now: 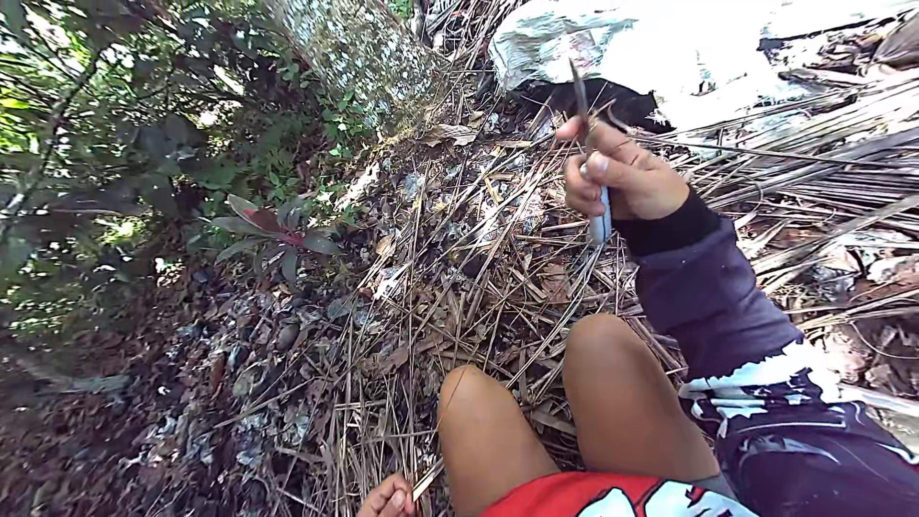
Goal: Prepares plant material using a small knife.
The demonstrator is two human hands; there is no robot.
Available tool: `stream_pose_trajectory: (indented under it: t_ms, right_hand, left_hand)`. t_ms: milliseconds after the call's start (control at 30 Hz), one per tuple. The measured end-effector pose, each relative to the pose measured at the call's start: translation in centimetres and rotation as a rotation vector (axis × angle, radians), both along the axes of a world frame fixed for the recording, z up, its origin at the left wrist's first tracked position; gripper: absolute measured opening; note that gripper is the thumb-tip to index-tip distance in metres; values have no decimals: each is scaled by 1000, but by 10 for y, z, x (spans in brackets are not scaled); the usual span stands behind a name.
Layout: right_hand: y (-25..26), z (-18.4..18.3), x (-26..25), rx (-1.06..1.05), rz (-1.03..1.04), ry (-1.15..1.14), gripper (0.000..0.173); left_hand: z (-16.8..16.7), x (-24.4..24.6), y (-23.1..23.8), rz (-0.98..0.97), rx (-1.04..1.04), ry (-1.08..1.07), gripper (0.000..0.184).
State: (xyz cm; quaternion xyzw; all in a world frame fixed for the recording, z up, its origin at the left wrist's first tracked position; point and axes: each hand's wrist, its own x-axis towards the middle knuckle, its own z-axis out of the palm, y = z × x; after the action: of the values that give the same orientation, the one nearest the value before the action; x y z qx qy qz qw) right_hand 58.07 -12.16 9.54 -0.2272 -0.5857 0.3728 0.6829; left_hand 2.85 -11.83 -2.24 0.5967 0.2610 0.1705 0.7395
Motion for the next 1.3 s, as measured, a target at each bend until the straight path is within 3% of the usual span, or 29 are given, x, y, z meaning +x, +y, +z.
stream_pose_trajectory:
  t_ms: [167, 333, 433, 533, 600, 667, 767, 833, 933, 1033, 1100, 1167, 1233, 1300]
  right_hand:
    - [-3, 16, 36, 24, -124, 6, 33]
    - [-31, 14, 82, 0, -416, 283, 26]
    - [-42, 1, 59, -98, -506, 125, 34]
    - [-37, -23, -19, -379, -370, -17, 51]
    - [-32, -40, -77, -616, -93, -187, 61]
    - [-22, -48, -119, -712, 185, -297, 61]
    - [-12, -49, -129, -610, 318, -137, 50]
    - [-6, -38, -107, -497, 248, 12, 46]
    - [5, -21, -55, -279, 121, 160, 46]
    - [6, -3, -47, -277, -9, 221, 51]
    - [4, -6, -83, -390, 3, 159, 50]
    - [2, -20, -137, -542, 192, 57, 48]
    - [0, -31, -188, -672, 430, -30, 49]
    - [2, -40, -221, -721, 573, 48, 52]
  left_hand:
    - [5, 1, 2, -11, -8, -21, 21]
    - [0, -4, 5, 42, 8, 2, 20]
    - [5, 5, 8, 83, 35, 15, 21]
    - [14, 27, 12, 111, 80, 52, 18]
    - [18, 40, 15, 117, 112, 72, 18]
    - [23, 50, 15, 121, 168, 117, 18]
    - [27, 55, 13, 130, 320, 178, 18]
    - [22, 43, 12, 104, 519, 244, 22]
    - [6, 16, 15, 77, 943, 566, 22]
    - [16, -6, 28, 381, 1227, 711, 25]
    - [54, -3, 37, 714, 1359, 569, 30]
    - [95, 15, 39, 946, 1336, 181, 18]
    - [118, 40, 37, 986, 1266, -144, 10]
    - [118, 65, 30, 999, 1179, -319, 9]
